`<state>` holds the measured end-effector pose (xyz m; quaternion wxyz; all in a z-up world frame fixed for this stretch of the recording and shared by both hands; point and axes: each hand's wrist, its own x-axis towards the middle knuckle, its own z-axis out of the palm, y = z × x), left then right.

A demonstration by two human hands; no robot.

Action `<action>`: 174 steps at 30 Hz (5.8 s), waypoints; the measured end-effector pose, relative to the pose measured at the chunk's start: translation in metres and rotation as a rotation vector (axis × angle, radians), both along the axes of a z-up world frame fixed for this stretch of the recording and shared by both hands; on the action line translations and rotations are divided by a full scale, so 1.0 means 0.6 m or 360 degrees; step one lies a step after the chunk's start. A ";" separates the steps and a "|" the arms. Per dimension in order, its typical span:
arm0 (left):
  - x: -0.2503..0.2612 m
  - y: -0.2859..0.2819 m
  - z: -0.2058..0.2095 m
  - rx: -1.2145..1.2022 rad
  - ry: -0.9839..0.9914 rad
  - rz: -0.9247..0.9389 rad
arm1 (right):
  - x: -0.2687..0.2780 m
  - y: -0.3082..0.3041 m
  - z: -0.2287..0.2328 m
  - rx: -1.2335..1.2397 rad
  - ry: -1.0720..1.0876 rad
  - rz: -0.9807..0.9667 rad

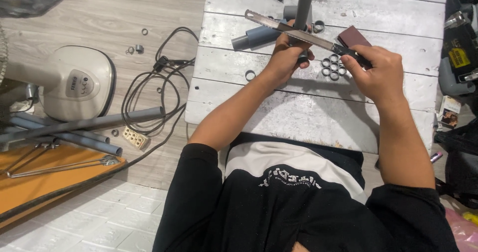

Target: The person is assembling PVC pipe fittings, sanding the joints for a better fit, and cutting a section of pipe with a hand saw.

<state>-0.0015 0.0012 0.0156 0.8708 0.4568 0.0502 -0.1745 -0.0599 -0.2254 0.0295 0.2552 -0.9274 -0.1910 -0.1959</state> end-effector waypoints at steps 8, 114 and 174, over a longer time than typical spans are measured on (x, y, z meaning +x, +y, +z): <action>-0.038 -0.003 0.050 0.0371 -0.0144 -0.0343 | -0.007 0.021 0.008 0.0096 0.0089 0.0070; -0.009 -0.013 -0.007 -0.0022 -0.0045 -0.0295 | 0.012 0.001 -0.029 -0.0270 -0.0088 0.0091; -0.009 0.000 0.006 0.0174 -0.0306 -0.0117 | 0.010 -0.019 -0.112 -0.0282 0.0031 -0.0090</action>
